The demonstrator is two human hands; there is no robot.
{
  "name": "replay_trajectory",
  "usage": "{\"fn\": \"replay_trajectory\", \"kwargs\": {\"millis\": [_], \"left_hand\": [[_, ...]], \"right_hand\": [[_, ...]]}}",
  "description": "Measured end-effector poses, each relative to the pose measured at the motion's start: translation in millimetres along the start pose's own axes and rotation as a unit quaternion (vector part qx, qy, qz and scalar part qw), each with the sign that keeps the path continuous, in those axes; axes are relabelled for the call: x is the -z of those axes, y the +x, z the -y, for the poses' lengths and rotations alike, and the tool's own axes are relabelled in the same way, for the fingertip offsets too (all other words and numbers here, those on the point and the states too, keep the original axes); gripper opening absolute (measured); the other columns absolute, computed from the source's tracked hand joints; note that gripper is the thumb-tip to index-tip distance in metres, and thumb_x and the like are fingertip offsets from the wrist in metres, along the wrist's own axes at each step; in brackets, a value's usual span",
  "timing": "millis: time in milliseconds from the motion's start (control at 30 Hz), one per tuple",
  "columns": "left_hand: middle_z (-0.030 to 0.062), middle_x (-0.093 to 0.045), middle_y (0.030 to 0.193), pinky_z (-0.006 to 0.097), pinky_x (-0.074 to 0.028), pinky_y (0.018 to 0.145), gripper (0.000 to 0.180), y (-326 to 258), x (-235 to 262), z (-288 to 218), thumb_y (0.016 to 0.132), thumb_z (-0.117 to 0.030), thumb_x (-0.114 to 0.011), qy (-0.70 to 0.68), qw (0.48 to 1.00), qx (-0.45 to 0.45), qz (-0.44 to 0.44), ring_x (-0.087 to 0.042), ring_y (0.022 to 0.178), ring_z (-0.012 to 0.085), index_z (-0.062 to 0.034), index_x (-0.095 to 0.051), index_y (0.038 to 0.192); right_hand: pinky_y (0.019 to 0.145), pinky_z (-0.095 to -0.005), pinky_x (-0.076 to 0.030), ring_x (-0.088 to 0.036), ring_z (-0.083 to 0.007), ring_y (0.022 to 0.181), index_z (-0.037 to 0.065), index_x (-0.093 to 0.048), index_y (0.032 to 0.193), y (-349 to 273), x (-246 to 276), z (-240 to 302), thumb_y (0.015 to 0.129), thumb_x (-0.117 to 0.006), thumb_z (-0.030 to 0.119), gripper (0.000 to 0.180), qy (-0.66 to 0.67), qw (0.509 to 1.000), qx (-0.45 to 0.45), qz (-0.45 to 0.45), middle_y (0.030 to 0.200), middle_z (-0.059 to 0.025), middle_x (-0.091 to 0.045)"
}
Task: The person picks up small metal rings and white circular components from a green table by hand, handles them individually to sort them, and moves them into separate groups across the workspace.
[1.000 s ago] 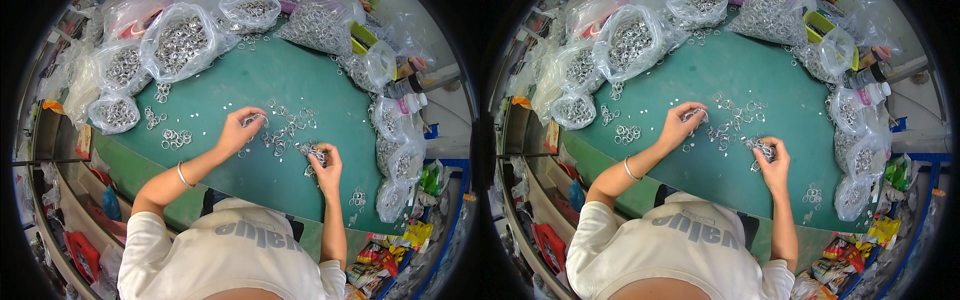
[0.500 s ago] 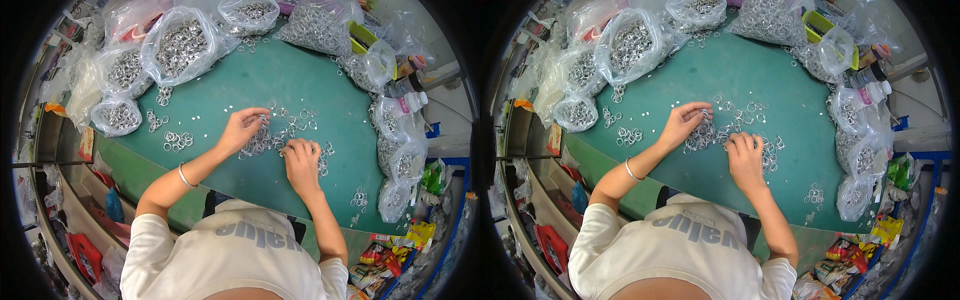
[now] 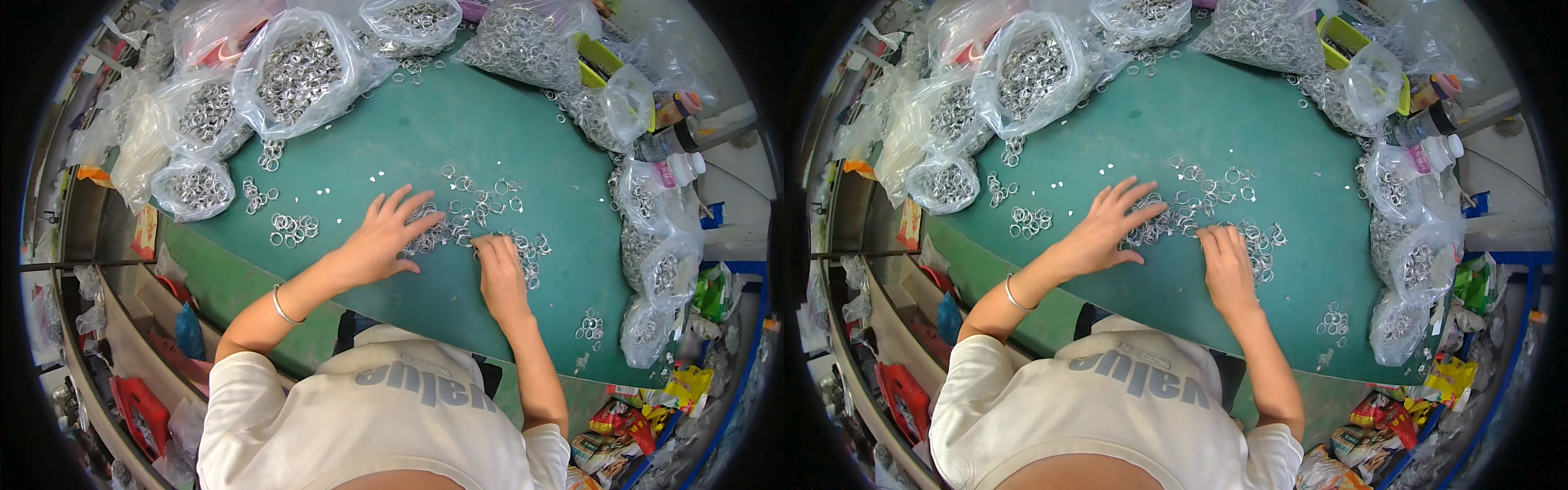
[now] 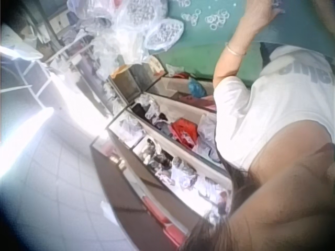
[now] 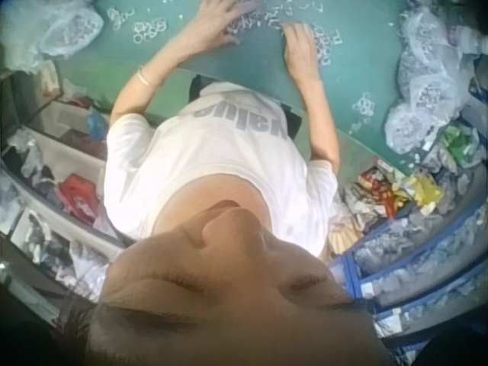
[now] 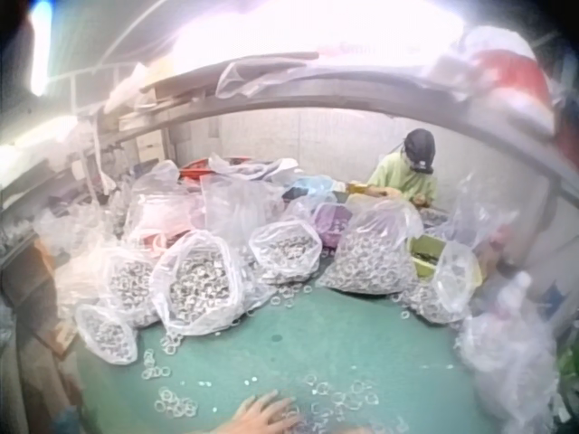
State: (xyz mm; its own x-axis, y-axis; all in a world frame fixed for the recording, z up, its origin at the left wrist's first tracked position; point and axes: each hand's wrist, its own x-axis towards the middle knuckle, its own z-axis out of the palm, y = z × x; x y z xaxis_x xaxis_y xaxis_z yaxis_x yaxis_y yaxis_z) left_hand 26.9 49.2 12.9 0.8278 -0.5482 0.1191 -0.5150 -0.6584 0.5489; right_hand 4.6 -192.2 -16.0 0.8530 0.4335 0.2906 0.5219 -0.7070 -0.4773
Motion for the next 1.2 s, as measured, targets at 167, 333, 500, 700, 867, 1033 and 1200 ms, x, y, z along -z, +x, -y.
{"fn": "replay_trajectory", "kwargs": {"millis": [167, 333, 500, 700, 867, 1033, 1200], "left_hand": [[0.0114, -0.048, 0.131, 0.041, -0.043, 0.094, 0.049, 1, -17, 15, 0.072, -0.005, -0.073, -0.044, 0.998, -0.04, -0.034, -0.049, 0.115, 0.0315, -0.009, -0.057, 0.118], [0.01, -0.059, 0.116, 0.032, -0.05, 0.083, 0.034, 21, -21, 29, 0.083, -0.003, -0.065, -0.301, 0.949, 0.026, -0.091, -0.059, 0.099, 0.0235, -0.0046, -0.057, 0.116], [0.0161, -0.06, 0.118, 0.032, -0.055, 0.081, 0.03, 42, -1, 28, 0.097, -0.006, -0.045, -0.685, 0.689, 0.236, -0.018, -0.062, 0.103, 0.0248, 0.0, -0.05, 0.125], [0.0207, -0.055, 0.126, 0.036, -0.055, 0.088, 0.034, 47, 12, 28, 0.098, -0.006, -0.036, -0.699, 0.671, 0.244, -0.024, -0.06, 0.111, 0.0282, 0.0019, -0.046, 0.13], [0.0162, -0.052, 0.133, 0.036, -0.047, 0.099, 0.04, 47, 21, 22, 0.096, -0.002, -0.039, -0.587, 0.782, 0.207, -0.027, -0.054, 0.121, 0.0257, -0.0009, -0.042, 0.136], [0.0122, -0.046, 0.138, 0.037, -0.039, 0.105, 0.052, 31, 21, 33, 0.088, -0.003, -0.055, -0.455, 0.878, 0.148, -0.014, -0.047, 0.127, 0.0247, -0.0018, -0.041, 0.138], [0.0141, -0.049, 0.123, 0.038, -0.04, 0.099, 0.062, -5, 18, 9, 0.076, -0.003, -0.071, -0.085, 0.989, 0.117, 0.025, -0.048, 0.116, 0.0309, -0.0063, -0.047, 0.133]], "right_hand": [[0.08, -0.0332, -0.047, -0.058, -0.0265, 0.087, -0.004, -0.055, 0.11, -1, 11, 3, 0.08, -0.055, -0.01, 0.03, 0.132, 0.984, -0.105, -0.059, 0.097, -0.0134, -0.061], [0.078, -0.0289, -0.048, -0.058, -0.0154, 0.087, -0.003, -0.052, 0.118, -1, 27, -1, 0.086, -0.057, -0.005, 0.032, 0.634, 0.702, -0.289, -0.148, 0.098, -0.0098, -0.062], [0.073, -0.0297, -0.049, -0.059, -0.0183, 0.087, -0.003, -0.052, 0.12, -3, 31, 0, 0.09, -0.056, 0.002, 0.031, 0.802, 0.494, -0.319, -0.105, 0.093, -0.0086, -0.061], [0.066, -0.027, -0.045, -0.054, -0.014, 0.074, -0.004, -0.058, 0.112, -2, 28, 5, 0.094, -0.053, 0.006, 0.021, 0.741, 0.557, -0.359, -0.108, 0.082, -0.0037, -0.055], [0.061, -0.0227, -0.04, -0.049, -0.0101, 0.066, -0.004, -0.06, 0.108, -8, 26, 6, 0.095, -0.055, 0.009, 0.019, 0.679, 0.657, -0.319, -0.075, 0.075, -0.0007, -0.053], [0.06, -0.0218, -0.041, -0.051, -0.009, 0.067, -0.003, -0.059, 0.108, -7, 31, 14, 0.095, -0.054, 0.009, 0.019, 0.576, 0.741, -0.335, -0.088, 0.077, -0.0012, -0.054], [0.061, -0.0219, -0.044, -0.054, -0.0101, 0.069, -0.003, -0.056, 0.113, -13, 37, 5, 0.096, -0.051, 0.007, 0.02, 0.557, 0.74, -0.342, -0.162, 0.085, -0.0037, -0.058]]}}
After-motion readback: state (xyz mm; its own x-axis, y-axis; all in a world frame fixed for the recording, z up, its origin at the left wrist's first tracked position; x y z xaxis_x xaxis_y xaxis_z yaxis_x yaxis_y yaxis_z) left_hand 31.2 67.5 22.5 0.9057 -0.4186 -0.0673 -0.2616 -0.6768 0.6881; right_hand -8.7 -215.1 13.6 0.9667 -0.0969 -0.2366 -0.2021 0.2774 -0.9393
